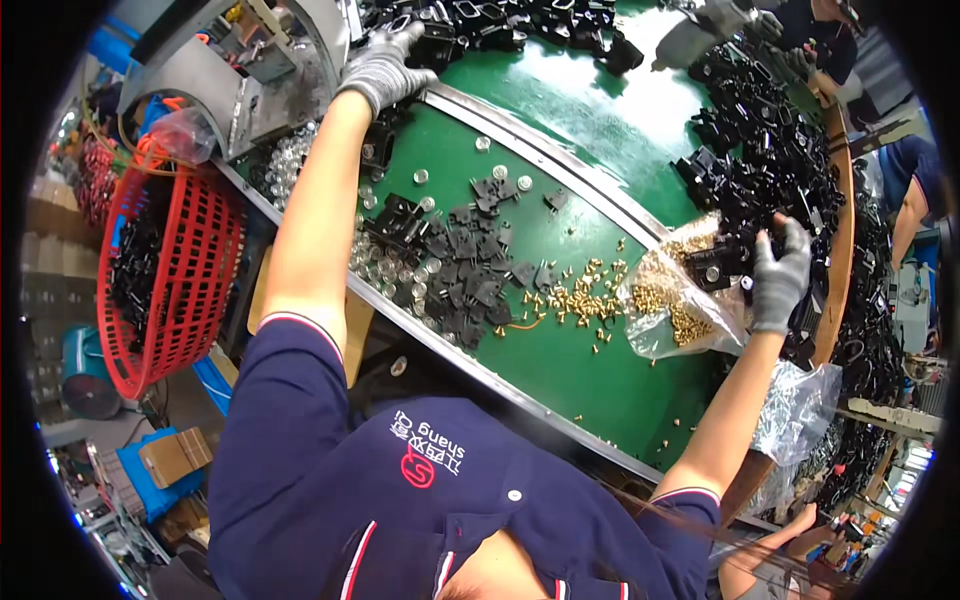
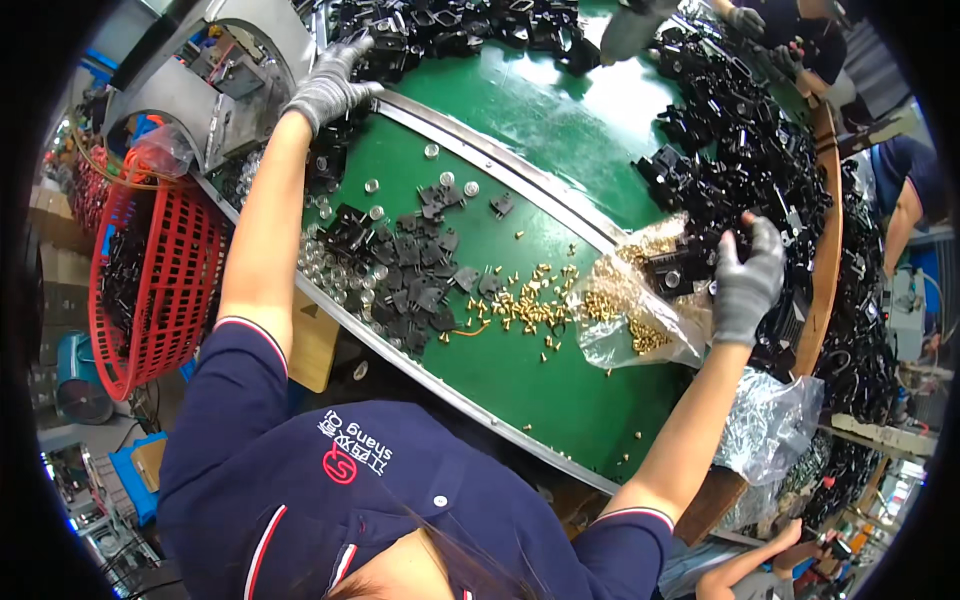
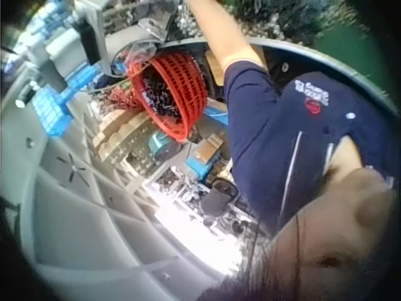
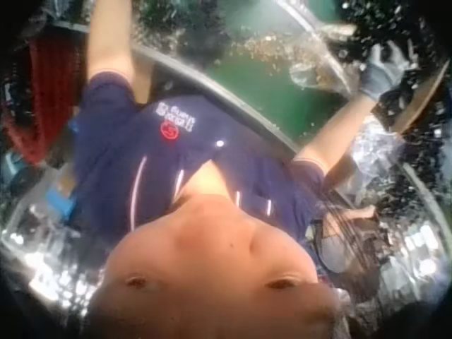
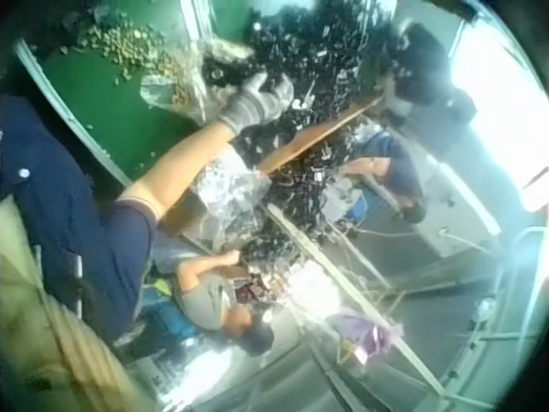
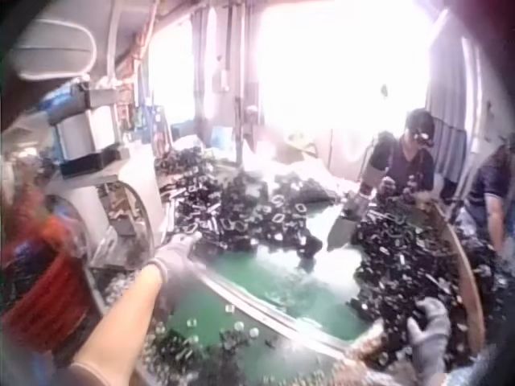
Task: Assembling small brass pins into black plastic parts at a manual workstation using a pneumatic press tool.
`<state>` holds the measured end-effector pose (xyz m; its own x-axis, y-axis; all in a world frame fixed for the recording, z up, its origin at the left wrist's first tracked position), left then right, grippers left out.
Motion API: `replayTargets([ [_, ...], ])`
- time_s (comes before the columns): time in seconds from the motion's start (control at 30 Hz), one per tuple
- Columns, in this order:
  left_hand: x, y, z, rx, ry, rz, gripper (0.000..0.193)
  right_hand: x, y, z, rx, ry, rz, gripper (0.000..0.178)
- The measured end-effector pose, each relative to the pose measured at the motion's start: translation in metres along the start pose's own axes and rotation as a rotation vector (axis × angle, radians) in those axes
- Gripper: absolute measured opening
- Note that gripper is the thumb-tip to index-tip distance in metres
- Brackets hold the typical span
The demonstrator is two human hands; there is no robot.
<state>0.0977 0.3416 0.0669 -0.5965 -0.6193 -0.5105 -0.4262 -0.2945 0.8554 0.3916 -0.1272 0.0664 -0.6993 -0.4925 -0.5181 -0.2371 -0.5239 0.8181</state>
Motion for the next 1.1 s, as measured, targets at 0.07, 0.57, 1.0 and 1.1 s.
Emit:
replayTargets([
  [0.07, -0.003, -0.033, 0.0, -0.114, 0.064, 0.571, 0.063, 0.026, 0.006, 0.024, -0.015, 0.029, -0.065, 0.033],
  [0.57, 0.176, 0.045, -0.187, 1.888, 0.419, 0.827, 0.047, 0.142, 0.038, 0.22, -0.649, 0.17, 0.157, 0.057],
  [1.0, 0.276, 0.072, -0.182, 0.923, -0.568, 0.759, 0.036, 0.227, 0.006, 0.151, -0.808, -0.163, 0.489, 0.034],
  [1.1, 0.251, 0.075, -0.169, 1.027, -0.53, 0.701, 0.032, 0.206, 0.012, 0.145, -0.802, -0.188, 0.535, 0.032],
])
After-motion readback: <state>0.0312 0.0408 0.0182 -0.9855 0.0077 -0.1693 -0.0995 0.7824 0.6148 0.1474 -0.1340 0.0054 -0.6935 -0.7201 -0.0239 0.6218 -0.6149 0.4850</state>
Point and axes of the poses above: each hand's wrist, its own x-axis away from the middle knuckle, its own y-axis out of the back of the hand, z = x × y, the point moved 5 cm from there along -x, towards the middle knuckle, and after that the axes turned 1 degree about z, right-handed, at the moved point
